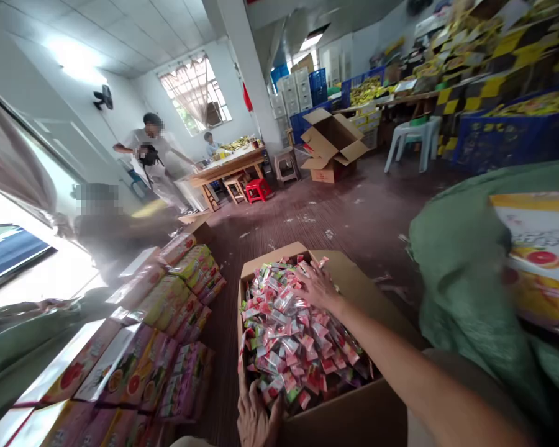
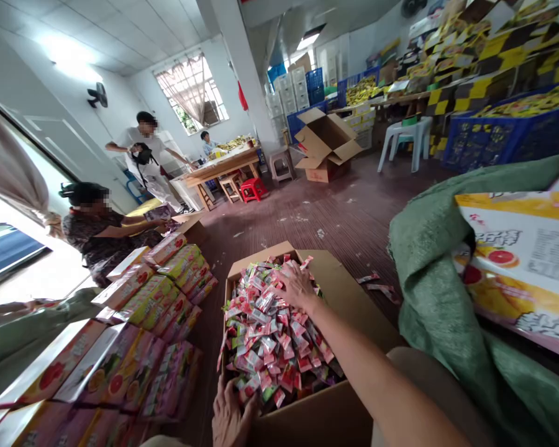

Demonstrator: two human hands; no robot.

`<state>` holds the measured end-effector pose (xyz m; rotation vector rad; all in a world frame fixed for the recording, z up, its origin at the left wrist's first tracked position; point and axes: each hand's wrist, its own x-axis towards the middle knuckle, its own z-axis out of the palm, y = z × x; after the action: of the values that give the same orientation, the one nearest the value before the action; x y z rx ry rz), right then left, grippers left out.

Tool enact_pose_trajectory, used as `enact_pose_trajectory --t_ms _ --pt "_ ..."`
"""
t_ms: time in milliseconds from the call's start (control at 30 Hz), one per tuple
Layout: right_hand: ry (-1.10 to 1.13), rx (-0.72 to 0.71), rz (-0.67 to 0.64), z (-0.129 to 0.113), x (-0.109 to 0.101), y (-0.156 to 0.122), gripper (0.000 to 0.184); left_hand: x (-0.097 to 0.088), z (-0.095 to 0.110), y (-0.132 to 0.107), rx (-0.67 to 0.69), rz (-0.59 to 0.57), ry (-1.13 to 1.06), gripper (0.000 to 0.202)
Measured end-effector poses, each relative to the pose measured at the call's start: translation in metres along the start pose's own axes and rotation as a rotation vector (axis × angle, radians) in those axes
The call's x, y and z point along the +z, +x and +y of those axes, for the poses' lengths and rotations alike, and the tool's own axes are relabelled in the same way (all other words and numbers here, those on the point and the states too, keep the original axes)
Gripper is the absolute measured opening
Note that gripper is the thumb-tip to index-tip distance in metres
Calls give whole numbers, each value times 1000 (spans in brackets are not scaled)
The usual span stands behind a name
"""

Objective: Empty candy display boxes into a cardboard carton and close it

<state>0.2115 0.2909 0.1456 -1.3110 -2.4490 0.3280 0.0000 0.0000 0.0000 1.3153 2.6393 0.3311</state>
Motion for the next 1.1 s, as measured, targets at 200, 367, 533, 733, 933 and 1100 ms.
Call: enact_pose_trajectory --t_ms 200,367,533,733,933,1100 --pt "48 10 -318 -1 58 -20 82 -48 29 58 -67 177 -102 63" --pt "81 30 -245 -49 95 -81 76 -65 96 117 148 -19 -45 75" --pt "176 80 -289 -60 105 -90 80 -45 139 135 65 -102 46 79" --pt "144 105 -298 -37 122 -58 82 -20 146 163 57 -85 47 78" --pt "102 111 -349 -24 136 -23 78 -6 162 196 12 -83 24 76" --pt "40 86 -458 -36 101 -19 86 -3 157 200 46 -93 -63 76"
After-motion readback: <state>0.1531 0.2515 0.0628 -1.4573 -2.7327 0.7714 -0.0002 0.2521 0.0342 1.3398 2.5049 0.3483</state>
